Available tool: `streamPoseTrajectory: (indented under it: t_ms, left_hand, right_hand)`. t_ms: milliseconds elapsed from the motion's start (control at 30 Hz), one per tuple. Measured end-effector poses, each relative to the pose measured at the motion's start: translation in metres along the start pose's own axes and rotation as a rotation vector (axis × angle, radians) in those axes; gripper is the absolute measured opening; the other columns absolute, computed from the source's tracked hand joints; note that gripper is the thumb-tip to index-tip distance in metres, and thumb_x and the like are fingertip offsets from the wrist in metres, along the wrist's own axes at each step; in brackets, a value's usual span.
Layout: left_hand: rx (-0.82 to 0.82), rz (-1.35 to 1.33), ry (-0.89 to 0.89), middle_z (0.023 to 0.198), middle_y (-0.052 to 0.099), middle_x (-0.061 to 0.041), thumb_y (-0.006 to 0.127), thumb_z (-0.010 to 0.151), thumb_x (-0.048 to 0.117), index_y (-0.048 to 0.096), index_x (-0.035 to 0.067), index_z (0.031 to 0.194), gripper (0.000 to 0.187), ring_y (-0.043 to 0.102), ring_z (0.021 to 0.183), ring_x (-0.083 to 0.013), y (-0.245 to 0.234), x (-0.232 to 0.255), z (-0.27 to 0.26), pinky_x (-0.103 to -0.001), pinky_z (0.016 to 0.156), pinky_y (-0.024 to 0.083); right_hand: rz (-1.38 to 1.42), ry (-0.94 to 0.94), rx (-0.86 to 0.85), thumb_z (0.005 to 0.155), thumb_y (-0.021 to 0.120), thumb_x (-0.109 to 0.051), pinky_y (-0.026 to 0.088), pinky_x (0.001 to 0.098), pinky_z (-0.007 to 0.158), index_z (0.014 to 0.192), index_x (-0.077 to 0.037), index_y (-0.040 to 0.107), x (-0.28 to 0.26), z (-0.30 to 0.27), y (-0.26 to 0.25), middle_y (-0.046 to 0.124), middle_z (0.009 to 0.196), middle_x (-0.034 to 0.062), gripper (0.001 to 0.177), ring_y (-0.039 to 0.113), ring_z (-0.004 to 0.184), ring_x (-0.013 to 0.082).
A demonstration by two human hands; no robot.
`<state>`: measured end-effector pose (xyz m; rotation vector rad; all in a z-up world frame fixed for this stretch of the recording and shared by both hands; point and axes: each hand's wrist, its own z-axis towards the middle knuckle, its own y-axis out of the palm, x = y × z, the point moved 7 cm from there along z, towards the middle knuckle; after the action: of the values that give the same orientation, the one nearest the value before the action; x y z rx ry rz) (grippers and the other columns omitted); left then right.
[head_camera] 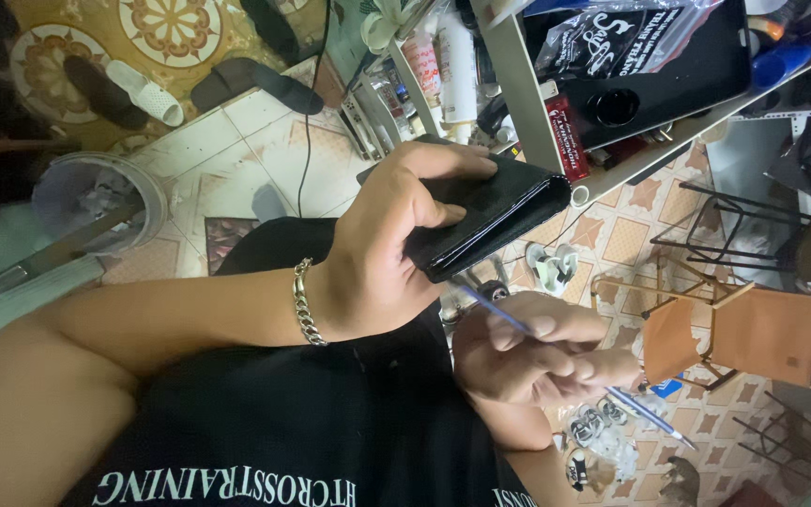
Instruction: The person holds a black wallet in the left hand and uses a small paintbrush in the right hand to apply white paint along the wallet's edges. The person repeatedly dips the brush into a paint container and continues painting the wallet's perimeter.
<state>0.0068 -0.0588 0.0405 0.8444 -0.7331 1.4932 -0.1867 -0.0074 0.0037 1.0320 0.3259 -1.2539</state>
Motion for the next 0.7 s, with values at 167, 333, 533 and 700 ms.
streamPoseTrajectory:
  t_ms: [167,333,533,700]
  left_hand:
    - [-0.011,0.001,0.005,0.122,0.059,-0.031,0.059,0.1,0.035,0.043,0.0,0.099,0.038,0.066,0.117,-0.0441,0.0,0.001,0.001,-0.05,0.101,0.057]
    - [-0.001,-0.015,-0.001,0.121,0.059,-0.032,0.064,0.099,0.026,0.043,0.0,0.098,0.034,0.066,0.117,-0.0446,0.0,0.003,0.001,-0.049,0.1,0.058]
    - [0.016,0.004,0.006,0.12,0.06,-0.032,0.064,0.1,0.008,0.045,-0.001,0.097,0.021,0.067,0.114,-0.0451,-0.001,0.007,0.003,-0.05,0.1,0.057]
    - [0.03,0.008,0.008,0.118,0.061,-0.032,0.064,0.099,0.014,0.044,-0.002,0.096,0.025,0.069,0.113,-0.0442,-0.002,0.009,0.003,-0.049,0.098,0.059]
  right_hand:
    - [0.073,-0.013,0.037,0.104,0.06,0.0,0.048,0.0255,0.047,0.105,-0.015,0.049,0.001,-0.002,-0.017,0.054,0.09,0.0127,0.018,0.052,0.06,0.0147]
    - [0.056,-0.068,-0.004,0.103,0.059,-0.001,0.047,0.026,0.044,0.102,-0.012,0.047,-0.001,0.006,0.012,0.055,0.086,0.0166,0.016,0.046,0.051,0.0191]
    - [-0.087,-0.055,0.156,0.108,0.06,-0.006,0.038,0.0193,0.045,0.108,-0.019,0.049,0.004,0.002,-0.015,0.045,0.09,0.009,0.017,0.036,0.059,0.0101]
    - [-0.006,-0.004,0.174,0.109,0.057,-0.006,0.048,0.0165,0.056,0.109,-0.017,0.046,0.007,0.006,-0.018,0.044,0.094,0.0079,0.015,0.048,0.076,0.0091]
